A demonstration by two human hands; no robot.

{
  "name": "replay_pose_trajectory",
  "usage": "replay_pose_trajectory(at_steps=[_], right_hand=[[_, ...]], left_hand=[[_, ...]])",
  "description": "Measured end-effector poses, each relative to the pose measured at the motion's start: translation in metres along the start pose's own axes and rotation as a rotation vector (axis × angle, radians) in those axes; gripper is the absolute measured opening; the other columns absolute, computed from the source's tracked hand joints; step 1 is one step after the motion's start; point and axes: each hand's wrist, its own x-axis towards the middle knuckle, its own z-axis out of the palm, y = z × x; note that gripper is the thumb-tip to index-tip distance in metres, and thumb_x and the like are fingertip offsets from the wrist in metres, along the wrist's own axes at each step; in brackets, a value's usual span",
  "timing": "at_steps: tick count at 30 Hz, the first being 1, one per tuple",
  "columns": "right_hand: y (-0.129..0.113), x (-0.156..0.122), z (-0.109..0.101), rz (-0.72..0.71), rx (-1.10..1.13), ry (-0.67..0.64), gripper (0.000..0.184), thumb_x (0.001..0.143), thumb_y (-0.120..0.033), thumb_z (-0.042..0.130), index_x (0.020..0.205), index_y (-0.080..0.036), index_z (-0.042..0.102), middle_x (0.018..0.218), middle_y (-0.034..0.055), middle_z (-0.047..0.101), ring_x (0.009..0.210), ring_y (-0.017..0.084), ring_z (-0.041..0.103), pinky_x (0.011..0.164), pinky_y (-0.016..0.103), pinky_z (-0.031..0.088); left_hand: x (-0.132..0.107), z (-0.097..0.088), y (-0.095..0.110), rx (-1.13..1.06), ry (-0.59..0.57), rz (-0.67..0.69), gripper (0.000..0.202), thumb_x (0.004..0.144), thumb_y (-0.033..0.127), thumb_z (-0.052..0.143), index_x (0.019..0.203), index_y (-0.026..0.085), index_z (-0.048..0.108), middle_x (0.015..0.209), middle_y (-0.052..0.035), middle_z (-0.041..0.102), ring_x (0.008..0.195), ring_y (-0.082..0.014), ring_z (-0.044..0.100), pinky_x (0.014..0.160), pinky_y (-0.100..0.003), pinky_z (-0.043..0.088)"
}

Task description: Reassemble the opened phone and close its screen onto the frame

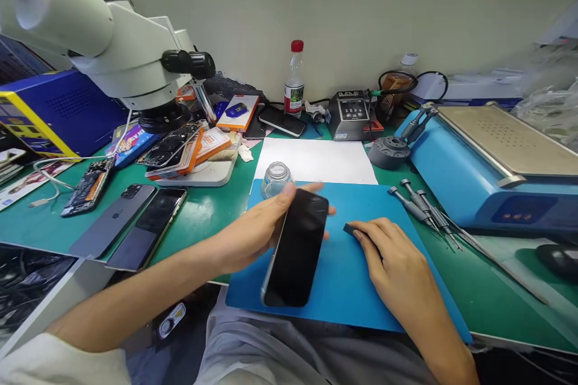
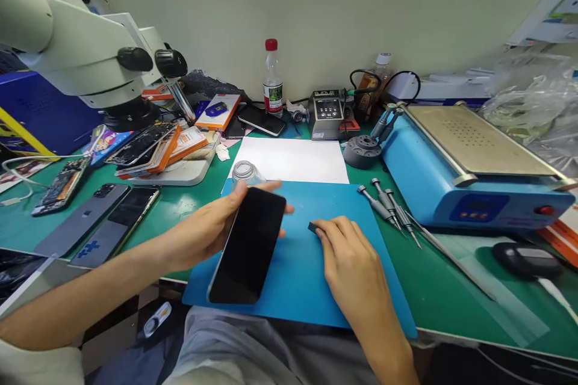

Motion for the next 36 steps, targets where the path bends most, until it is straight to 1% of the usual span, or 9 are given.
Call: replay_pose_trajectory(at_steps=[2,5,9,11,14,19,22,26,36], right_hand=[[0.001,0.000,0.000,0.000,0.002,0.007,0.024,0.117,-0.031,0.049,0.118,-0.025,0.072,0.108,0.0036,0.074,0.098,0.021,0.071,0.080,0.034,0.054],[0.002,-0.001,0.000,0.004,0.004,0.012,0.027,0.117,-0.035,0.048,0.119,-0.026,0.073,0.109,0.0034,0.075,0.099,0.021,0.072,0.083,0.034,0.056],[0.001,0.000,-0.002,0.012,-0.002,0.019,0.030,0.117,-0.042,0.048,0.119,-0.026,0.074,0.109,0.0037,0.076,0.098,0.021,0.074,0.085,0.035,0.056],[0.000,0.001,-0.005,0.019,-0.003,0.020,0.029,0.117,-0.043,0.050,0.117,-0.026,0.074,0.108,0.0039,0.076,0.095,0.022,0.074,0.082,0.036,0.056],[-0.005,0.003,-0.010,0.026,0.006,0.017,0.024,0.115,-0.041,0.054,0.114,-0.026,0.073,0.108,0.0034,0.077,0.093,0.022,0.075,0.082,0.036,0.056],[-0.026,0.013,-0.017,0.018,0.042,-0.043,0.015,0.114,-0.036,0.058,0.114,-0.028,0.071,0.112,0.0029,0.076,0.100,0.022,0.074,0.091,0.036,0.056],[-0.041,0.025,-0.012,-0.044,0.089,-0.149,0.012,0.113,-0.029,0.058,0.111,-0.025,0.070,0.109,0.0026,0.075,0.097,0.019,0.073,0.085,0.034,0.055],[-0.053,0.036,0.000,-0.091,0.114,-0.258,0.011,0.113,-0.024,0.058,0.112,-0.024,0.069,0.103,0.0000,0.073,0.093,0.016,0.070,0.080,0.032,0.053],[-0.054,0.038,0.005,-0.167,0.117,-0.303,0.008,0.111,-0.019,0.061,0.112,-0.021,0.069,0.102,0.0015,0.073,0.091,0.016,0.068,0.081,0.033,0.052]], left_hand=[[0.007,-0.011,0.007,0.403,-0.157,-0.056,0.086,0.111,0.075,0.007,0.165,0.026,0.052,0.147,-0.0149,0.074,0.119,-0.0302,0.079,0.101,-0.046,0.063],[0.019,-0.021,0.010,0.705,-0.134,-0.013,0.082,0.111,0.077,0.021,0.137,0.019,0.072,0.125,-0.0141,0.080,0.112,-0.0315,0.077,0.097,-0.042,0.059],[0.029,-0.011,0.004,0.962,-0.135,0.078,0.063,0.114,0.067,0.035,0.106,0.018,0.075,0.089,-0.0058,0.073,0.084,-0.0249,0.071,0.084,-0.037,0.056],[0.028,0.001,-0.001,1.094,-0.118,0.169,0.052,0.116,0.056,0.044,0.104,0.017,0.076,0.094,-0.0079,0.072,0.093,-0.0270,0.071,0.091,-0.039,0.055],[0.015,0.011,-0.010,1.237,-0.105,0.285,0.049,0.110,0.055,0.058,0.120,0.011,0.077,0.115,-0.0163,0.071,0.116,-0.0359,0.068,0.105,-0.049,0.055],[-0.027,-0.009,-0.030,1.300,-0.080,0.389,0.081,0.100,0.064,0.070,0.157,0.009,0.054,0.144,-0.0213,0.064,0.141,-0.0397,0.058,0.118,-0.057,0.052],[-0.052,-0.032,-0.047,1.355,0.128,0.405,0.101,0.087,0.069,0.083,0.164,0.018,0.044,0.157,-0.0200,0.057,0.146,-0.0420,0.054,0.118,-0.061,0.052],[-0.070,-0.049,-0.066,1.299,0.242,0.275,0.085,0.093,0.062,0.083,0.161,0.029,0.044,0.150,-0.0135,0.058,0.138,-0.0388,0.057,0.112,-0.059,0.055],[-0.066,-0.052,-0.071,1.206,0.269,0.285,0.080,0.092,0.057,0.087,0.156,0.033,0.046,0.142,-0.0093,0.060,0.133,-0.0354,0.056,0.109,-0.054,0.053]])
